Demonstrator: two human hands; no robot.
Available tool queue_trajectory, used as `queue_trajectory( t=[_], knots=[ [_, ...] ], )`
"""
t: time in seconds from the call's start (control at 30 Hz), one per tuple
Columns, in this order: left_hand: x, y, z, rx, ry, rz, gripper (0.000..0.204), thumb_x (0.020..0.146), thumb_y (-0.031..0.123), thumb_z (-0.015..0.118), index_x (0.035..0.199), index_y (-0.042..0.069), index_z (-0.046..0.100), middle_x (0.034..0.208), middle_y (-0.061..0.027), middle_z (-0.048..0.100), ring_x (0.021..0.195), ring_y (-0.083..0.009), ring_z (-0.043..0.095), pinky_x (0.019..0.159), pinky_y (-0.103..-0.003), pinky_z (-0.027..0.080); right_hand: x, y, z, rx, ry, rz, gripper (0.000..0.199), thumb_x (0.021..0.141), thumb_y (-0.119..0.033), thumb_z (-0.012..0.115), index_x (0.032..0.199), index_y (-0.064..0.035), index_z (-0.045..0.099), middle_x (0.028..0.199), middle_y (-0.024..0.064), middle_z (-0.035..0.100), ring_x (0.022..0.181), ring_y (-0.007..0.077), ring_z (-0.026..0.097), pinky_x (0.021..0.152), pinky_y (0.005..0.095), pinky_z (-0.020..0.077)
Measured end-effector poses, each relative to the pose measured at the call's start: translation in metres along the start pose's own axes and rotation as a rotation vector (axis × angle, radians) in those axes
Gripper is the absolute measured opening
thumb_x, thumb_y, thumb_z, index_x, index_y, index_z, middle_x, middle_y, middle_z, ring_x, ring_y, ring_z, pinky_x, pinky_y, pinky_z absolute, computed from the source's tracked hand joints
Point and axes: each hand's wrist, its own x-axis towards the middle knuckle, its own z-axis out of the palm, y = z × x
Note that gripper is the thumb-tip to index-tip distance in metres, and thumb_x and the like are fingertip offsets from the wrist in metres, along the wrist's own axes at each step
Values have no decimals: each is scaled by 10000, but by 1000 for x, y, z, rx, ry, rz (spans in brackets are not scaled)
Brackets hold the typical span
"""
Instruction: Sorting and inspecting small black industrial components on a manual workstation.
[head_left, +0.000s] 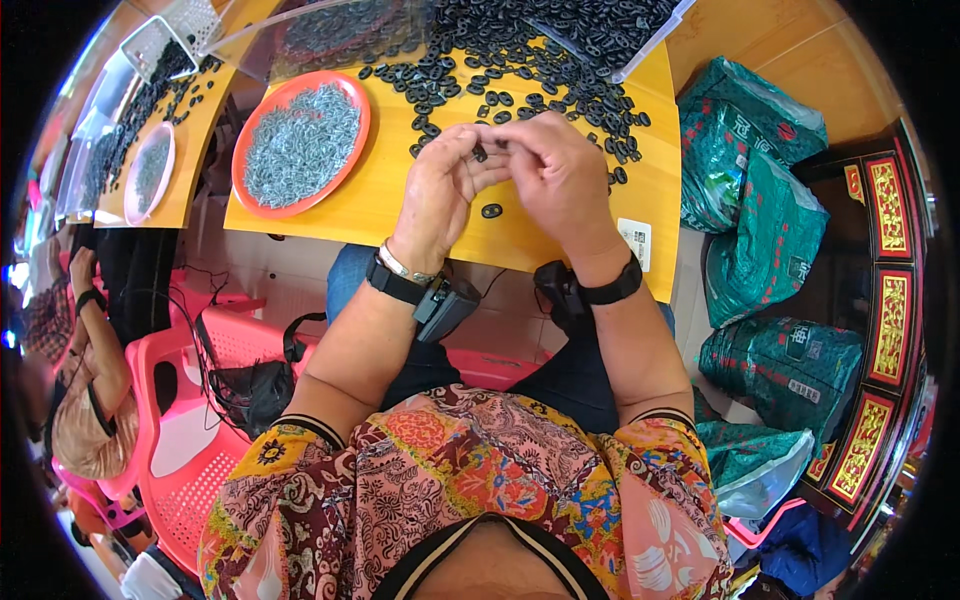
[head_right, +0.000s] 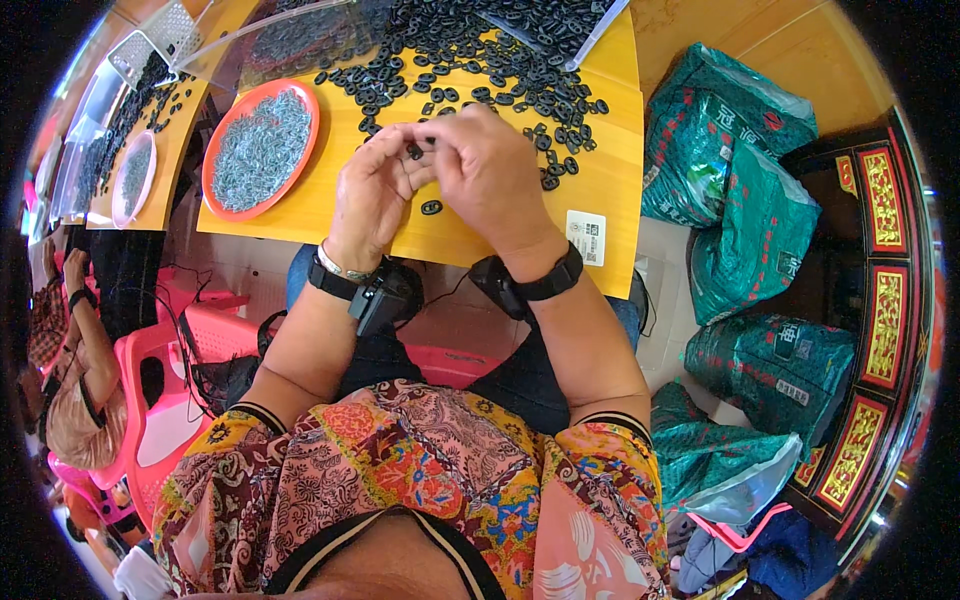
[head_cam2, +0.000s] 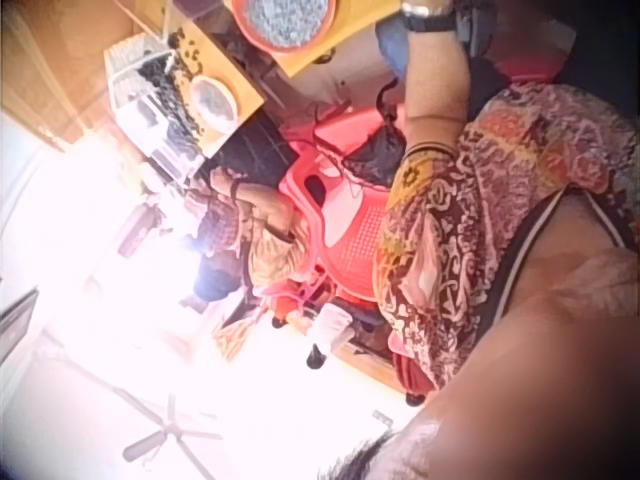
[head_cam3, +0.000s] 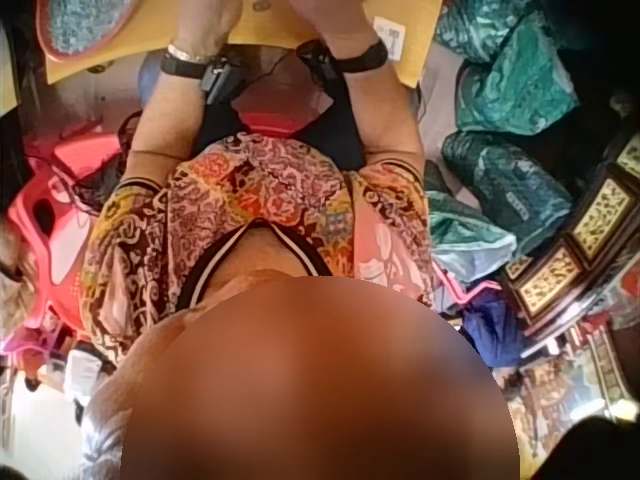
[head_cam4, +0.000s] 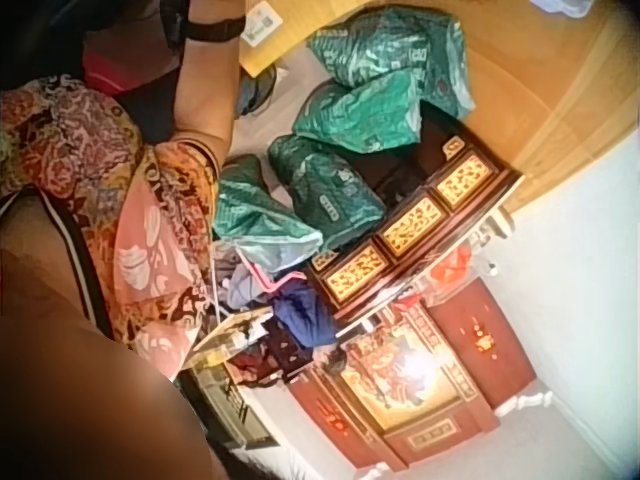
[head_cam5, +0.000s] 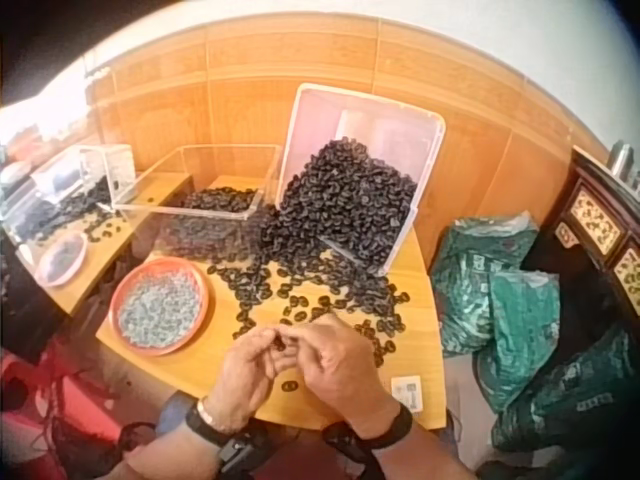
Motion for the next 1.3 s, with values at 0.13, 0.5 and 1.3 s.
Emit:
queue_trajectory(
  t=[0.13, 0.5, 1.3],
  knots=[
    [-3, -1, 4, 24, 22, 25, 261, 923, 203, 429, 987, -9, 568, 992, -106, 617, 928, -194, 596, 849, -333, 468, -4, -3, 7, -98, -126, -67, 220, 753, 4, 562, 918, -108, 656, 864, 71, 637, 708, 246, 597, 628, 298, 487],
    [0, -4, 0, -28, -23, 8, 287, 938, 222, 420, 1024, -15, 557, 990, -107, 611, 914, -179, 588, 796, -308, 471, -6, -5, 9, -149, -190, -132, 164, 759, -44, 566, 906, -77, 630, 999, 51, 641, 776, 271, 590, 712, 344, 488],
    [-1, -3, 0, 71, -142, 33, 330, 952, 234, 417, 1127, -22, 530, 1025, -84, 596, 963, -155, 558, 840, -275, 434, -2, -8, 6, 87, -173, 63, 129, 802, -164, 598, 847, -50, 636, 852, 127, 645, 763, 307, 609, 677, 387, 483]
  ],
)
